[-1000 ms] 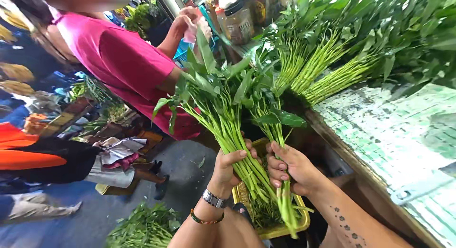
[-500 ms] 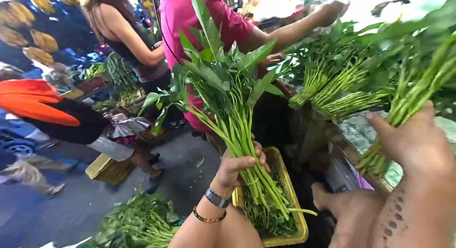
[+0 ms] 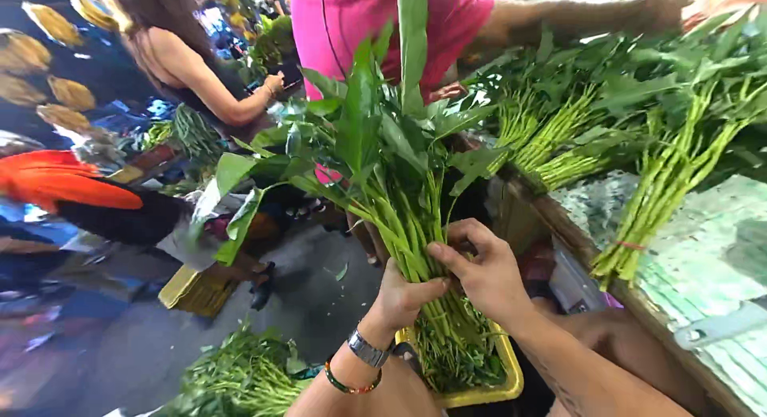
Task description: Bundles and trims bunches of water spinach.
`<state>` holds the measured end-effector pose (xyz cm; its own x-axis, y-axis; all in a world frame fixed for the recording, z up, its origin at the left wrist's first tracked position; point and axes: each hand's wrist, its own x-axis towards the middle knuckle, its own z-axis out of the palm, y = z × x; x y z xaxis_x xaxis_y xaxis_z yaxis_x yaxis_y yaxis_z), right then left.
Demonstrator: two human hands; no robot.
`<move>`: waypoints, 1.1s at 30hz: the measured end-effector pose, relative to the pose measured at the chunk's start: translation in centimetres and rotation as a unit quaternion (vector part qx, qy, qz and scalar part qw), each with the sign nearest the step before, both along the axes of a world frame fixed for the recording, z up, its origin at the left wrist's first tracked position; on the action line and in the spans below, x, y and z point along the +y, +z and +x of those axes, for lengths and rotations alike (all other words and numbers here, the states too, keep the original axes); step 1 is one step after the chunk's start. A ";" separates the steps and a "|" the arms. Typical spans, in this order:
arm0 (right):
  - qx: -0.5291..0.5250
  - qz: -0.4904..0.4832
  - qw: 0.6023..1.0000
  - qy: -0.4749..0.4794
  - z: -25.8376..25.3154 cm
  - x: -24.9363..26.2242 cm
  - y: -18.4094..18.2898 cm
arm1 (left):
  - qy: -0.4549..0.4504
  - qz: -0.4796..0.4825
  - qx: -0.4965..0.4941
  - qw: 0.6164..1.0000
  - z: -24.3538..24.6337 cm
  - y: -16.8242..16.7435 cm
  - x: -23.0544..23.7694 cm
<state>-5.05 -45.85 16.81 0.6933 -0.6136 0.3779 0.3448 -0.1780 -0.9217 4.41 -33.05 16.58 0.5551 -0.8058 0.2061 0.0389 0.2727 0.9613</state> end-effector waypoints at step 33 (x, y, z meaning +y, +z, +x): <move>-0.279 -0.129 0.941 0.144 -3.4 4.8 -1.0 | 0.154 0.053 -0.008 0.987 -8.4 5.2 6.9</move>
<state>-8.40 -41.08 15.78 0.4669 -0.2694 0.8423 0.8296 -0.1962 -0.5227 -3.99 -26.10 21.75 0.7741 -0.6170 0.1416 -0.0462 0.1680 0.9847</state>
